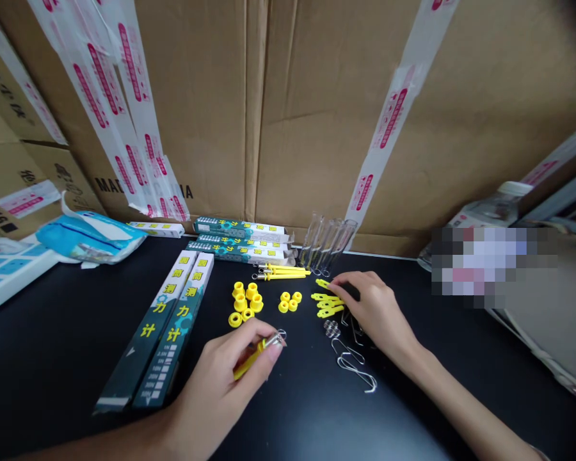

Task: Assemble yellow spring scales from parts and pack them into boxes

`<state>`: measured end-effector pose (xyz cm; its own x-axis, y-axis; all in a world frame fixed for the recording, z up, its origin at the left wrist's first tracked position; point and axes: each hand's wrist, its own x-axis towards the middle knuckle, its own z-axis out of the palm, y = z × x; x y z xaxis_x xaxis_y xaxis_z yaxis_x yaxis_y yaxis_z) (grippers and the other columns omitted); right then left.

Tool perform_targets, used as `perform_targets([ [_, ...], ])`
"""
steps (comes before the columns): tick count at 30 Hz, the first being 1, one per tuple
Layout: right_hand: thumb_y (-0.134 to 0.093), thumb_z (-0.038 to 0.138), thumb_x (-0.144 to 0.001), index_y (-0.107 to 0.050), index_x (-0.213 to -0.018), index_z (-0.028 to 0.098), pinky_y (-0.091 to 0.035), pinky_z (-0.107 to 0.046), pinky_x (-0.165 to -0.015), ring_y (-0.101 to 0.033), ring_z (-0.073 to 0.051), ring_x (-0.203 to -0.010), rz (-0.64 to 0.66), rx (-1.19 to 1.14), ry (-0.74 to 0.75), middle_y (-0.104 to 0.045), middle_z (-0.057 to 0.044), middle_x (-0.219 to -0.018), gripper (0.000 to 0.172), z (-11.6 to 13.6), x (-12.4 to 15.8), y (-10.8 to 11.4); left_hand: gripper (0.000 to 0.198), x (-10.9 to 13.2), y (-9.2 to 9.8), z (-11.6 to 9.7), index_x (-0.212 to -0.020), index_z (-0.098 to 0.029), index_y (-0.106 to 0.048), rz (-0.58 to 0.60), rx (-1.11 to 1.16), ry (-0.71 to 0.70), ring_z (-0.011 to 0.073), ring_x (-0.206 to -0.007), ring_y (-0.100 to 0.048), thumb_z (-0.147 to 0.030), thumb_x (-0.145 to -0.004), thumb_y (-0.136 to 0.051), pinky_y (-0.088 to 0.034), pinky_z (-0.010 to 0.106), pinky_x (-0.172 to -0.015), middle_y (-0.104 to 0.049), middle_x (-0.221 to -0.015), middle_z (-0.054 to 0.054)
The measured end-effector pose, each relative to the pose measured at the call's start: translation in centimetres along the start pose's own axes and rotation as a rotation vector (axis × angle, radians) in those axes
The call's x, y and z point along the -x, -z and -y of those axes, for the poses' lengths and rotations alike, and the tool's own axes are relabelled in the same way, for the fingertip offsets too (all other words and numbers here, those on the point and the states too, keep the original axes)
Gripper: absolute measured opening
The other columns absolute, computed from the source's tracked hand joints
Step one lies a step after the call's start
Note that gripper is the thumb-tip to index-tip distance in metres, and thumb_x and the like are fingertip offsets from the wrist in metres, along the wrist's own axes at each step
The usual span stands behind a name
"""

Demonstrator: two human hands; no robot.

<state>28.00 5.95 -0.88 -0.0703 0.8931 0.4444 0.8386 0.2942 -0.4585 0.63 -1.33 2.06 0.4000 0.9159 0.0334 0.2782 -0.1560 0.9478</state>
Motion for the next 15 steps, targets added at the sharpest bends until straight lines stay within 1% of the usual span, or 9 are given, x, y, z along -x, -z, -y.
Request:
perform_targets([
  [2,-0.051,0.047,-0.098,-0.067,-0.092,0.020,-0.053,-0.044,-0.079,-0.067,-0.028,-0.085,-0.021,-0.050,-0.033,-0.074,-0.010,-0.091,0.032,0.9,0.4,0.4,0.028,-0.1,0.0,0.1,-0.090,-0.021,-0.059,-0.003,-0.018,0.007,0.0101,-0.052,-0.040,-0.043,-0.100,-0.046,-0.030,0.022,-0.048,-0.047,-0.066,-0.006],
  [3,-0.050,0.046,-0.099,-0.065,-0.095,0.020,-0.054,-0.039,-0.073,-0.068,-0.025,-0.080,-0.017,-0.092,-0.045,-0.074,-0.009,-0.091,0.030,1.6,0.7,0.6,0.027,-0.1,-0.1,0.2,-0.090,-0.021,-0.059,-0.005,-0.037,0.003,0.0102,-0.052,-0.040,-0.042,-0.100,-0.046,-0.031,0.022,-0.048,-0.048,-0.066,-0.006],
  [5,-0.049,0.045,-0.100,-0.061,-0.098,0.021,-0.056,-0.031,-0.069,-0.070,-0.020,-0.075,0.029,-0.201,-0.047,-0.075,-0.006,-0.088,0.027,3.2,1.8,0.6,0.024,-0.1,-0.1,0.3,-0.096,-0.021,-0.060,-0.015,-0.084,-0.010,0.0112,-0.054,-0.042,-0.039,-0.100,-0.045,-0.032,0.023,-0.050,-0.048,-0.066,-0.005],
  [7,-0.055,0.044,-0.099,-0.062,-0.101,0.021,-0.055,-0.028,-0.065,-0.068,-0.017,-0.069,0.142,-0.521,-0.117,-0.075,-0.005,-0.088,0.024,5.2,3.1,0.2,0.023,-0.1,-0.1,0.4,-0.106,-0.022,-0.060,-0.027,-0.107,-0.017,0.0123,-0.056,-0.045,-0.037,-0.100,-0.043,-0.033,0.023,-0.053,-0.048,-0.066,-0.006],
  [8,-0.055,0.044,-0.099,-0.063,-0.107,0.021,-0.055,-0.026,-0.062,-0.066,-0.015,-0.067,0.179,-0.642,-0.154,-0.074,-0.005,-0.088,0.025,6.1,3.8,-0.1,0.023,-0.1,-0.1,0.4,-0.110,-0.023,-0.059,-0.029,-0.103,-0.014,0.0126,-0.057,-0.046,-0.036,-0.100,-0.043,-0.035,0.023,-0.054,-0.048,-0.066,-0.006],
  [9,-0.055,0.043,-0.098,-0.064,-0.111,0.021,-0.054,-0.025,-0.061,-0.065,-0.015,-0.067,0.220,-0.742,-0.185,-0.074,-0.005,-0.089,0.027,7.1,4.4,-0.5,0.022,-0.1,-0.1,0.5,-0.112,-0.023,-0.058,-0.032,-0.091,-0.015,0.0128,-0.058,-0.048,-0.035,-0.100,-0.044,-0.036,0.023,-0.055,-0.049,-0.065,-0.006],
  [11,-0.060,0.043,-0.096,-0.067,-0.113,0.021,-0.054,-0.024,-0.061,-0.064,-0.014,-0.067,0.275,-0.896,-0.267,-0.071,-0.003,-0.085,0.028,8.6,5.4,-1.2,0.019,-0.1,-0.2,0.7,-0.109,-0.023,-0.058,-0.042,-0.050,-0.017,0.0129,-0.061,-0.053,-0.035,-0.099,-0.047,-0.040,0.022,-0.057,-0.053,-0.068,-0.005],
  [13,-0.063,0.043,-0.094,-0.068,-0.112,0.021,-0.053,-0.024,-0.062,-0.062,-0.013,-0.067,0.302,-1.013,-0.335,-0.069,-0.002,-0.081,0.029,9.7,6.0,-1.7,0.019,-0.2,-0.2,1.1,-0.107,-0.022,-0.058,-0.043,0.030,0.015,0.0119,-0.058,-0.053,-0.038,-0.098,-0.050,-0.040,0.021,-0.052,-0.056,-0.071,-0.004],
  [15,-0.066,0.043,-0.092,-0.068,-0.112,0.021,-0.052,-0.025,-0.061,-0.061,-0.013,-0.066,0.310,-1.094,-0.376,-0.067,-0.001,-0.079,0.030,10.3,6.2,-1.8,0.022,-0.4,-0.3,1.5,-0.107,-0.022,-0.057,-0.034,0.133,0.075,0.0101,-0.050,-0.048,-0.042,-0.097,-0.053,-0.036,0.018,-0.041,-0.055,-0.070,-0.004],
])
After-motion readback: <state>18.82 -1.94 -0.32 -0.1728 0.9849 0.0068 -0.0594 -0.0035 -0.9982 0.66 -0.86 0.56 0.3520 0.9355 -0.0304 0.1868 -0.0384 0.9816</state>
